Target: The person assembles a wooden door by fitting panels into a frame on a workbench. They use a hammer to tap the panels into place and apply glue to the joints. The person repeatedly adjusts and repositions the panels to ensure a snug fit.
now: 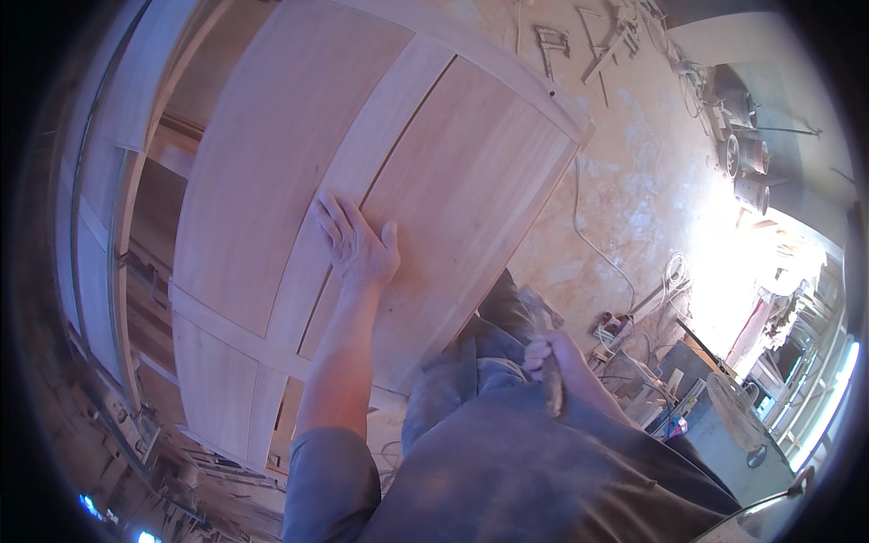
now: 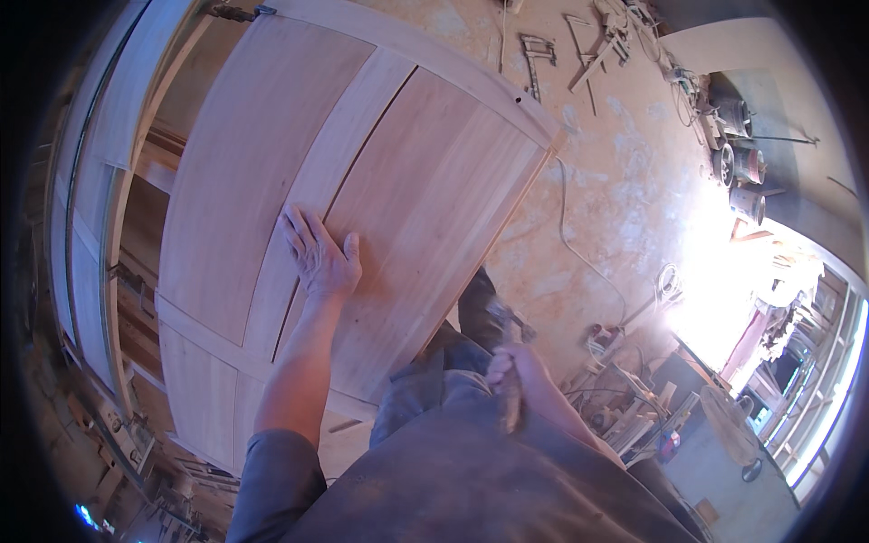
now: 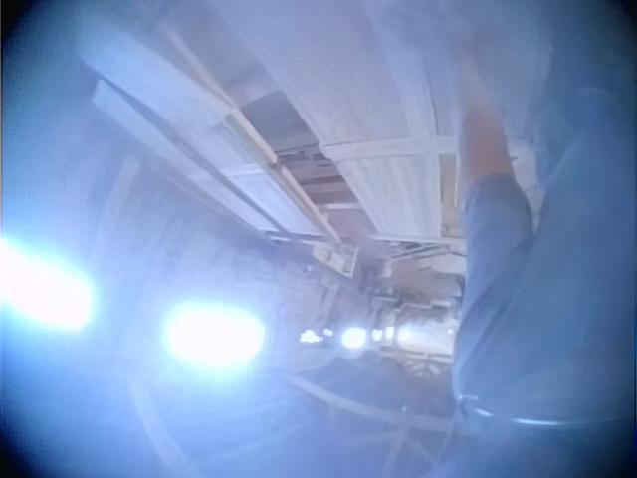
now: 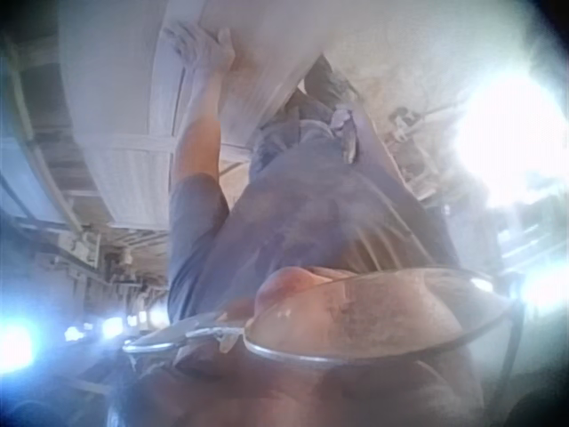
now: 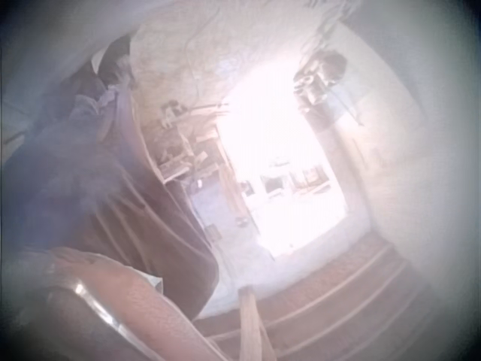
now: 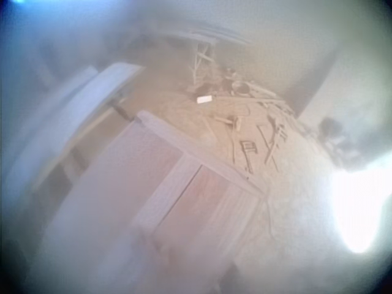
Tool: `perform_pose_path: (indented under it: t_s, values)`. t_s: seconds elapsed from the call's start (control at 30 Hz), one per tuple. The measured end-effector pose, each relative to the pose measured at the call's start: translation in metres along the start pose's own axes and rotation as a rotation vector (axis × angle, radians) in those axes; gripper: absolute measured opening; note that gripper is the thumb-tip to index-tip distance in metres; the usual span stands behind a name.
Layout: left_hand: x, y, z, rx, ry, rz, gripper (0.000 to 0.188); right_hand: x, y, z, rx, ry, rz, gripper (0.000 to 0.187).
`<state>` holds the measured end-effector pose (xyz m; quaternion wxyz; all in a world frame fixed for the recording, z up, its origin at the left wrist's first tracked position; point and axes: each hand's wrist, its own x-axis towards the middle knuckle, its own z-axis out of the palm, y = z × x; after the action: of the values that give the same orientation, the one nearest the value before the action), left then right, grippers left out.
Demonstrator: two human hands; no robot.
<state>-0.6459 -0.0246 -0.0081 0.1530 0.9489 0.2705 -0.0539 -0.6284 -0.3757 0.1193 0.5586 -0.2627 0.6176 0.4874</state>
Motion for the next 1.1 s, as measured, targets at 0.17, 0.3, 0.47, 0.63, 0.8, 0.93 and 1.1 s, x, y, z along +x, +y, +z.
perform_pose_path:
  t_s: [0.17,0.3,0.47,0.63,0.8,0.93,1.1]
  values:
    - [0.0,-0.001,0.002,-0.008,0.018,0.011,0.091,0.013,0.006,0.009,-0.123,-0.102,-0.047,0.025]
    - [0.003,-0.005,0.002,-0.032,-0.007,-0.015,0.089,0.007,-0.002,-0.021,-0.061,-0.138,-0.017,0.024]
    - [0.001,0.001,0.002,-0.016,0.018,0.0,0.087,0.01,0.004,0.023,-0.088,-0.028,-0.114,0.021]
    - [0.003,-0.004,0.01,-0.005,0.032,-0.001,0.086,0.022,-0.015,-0.015,-0.104,-0.204,-0.135,0.022]
    - [0.001,0.001,0.004,-0.027,-0.001,-0.006,0.084,0.014,-0.026,0.003,-0.034,0.037,-0.294,0.02]
    - [-0.004,-0.002,0.011,-0.011,-0.028,-0.042,0.085,0.001,-0.027,0.037,-0.15,0.001,-0.28,0.024]
    - [0.001,-0.005,0.01,-0.006,0.001,-0.03,0.084,0.01,-0.038,0.009,-0.162,-0.042,-0.326,0.03]
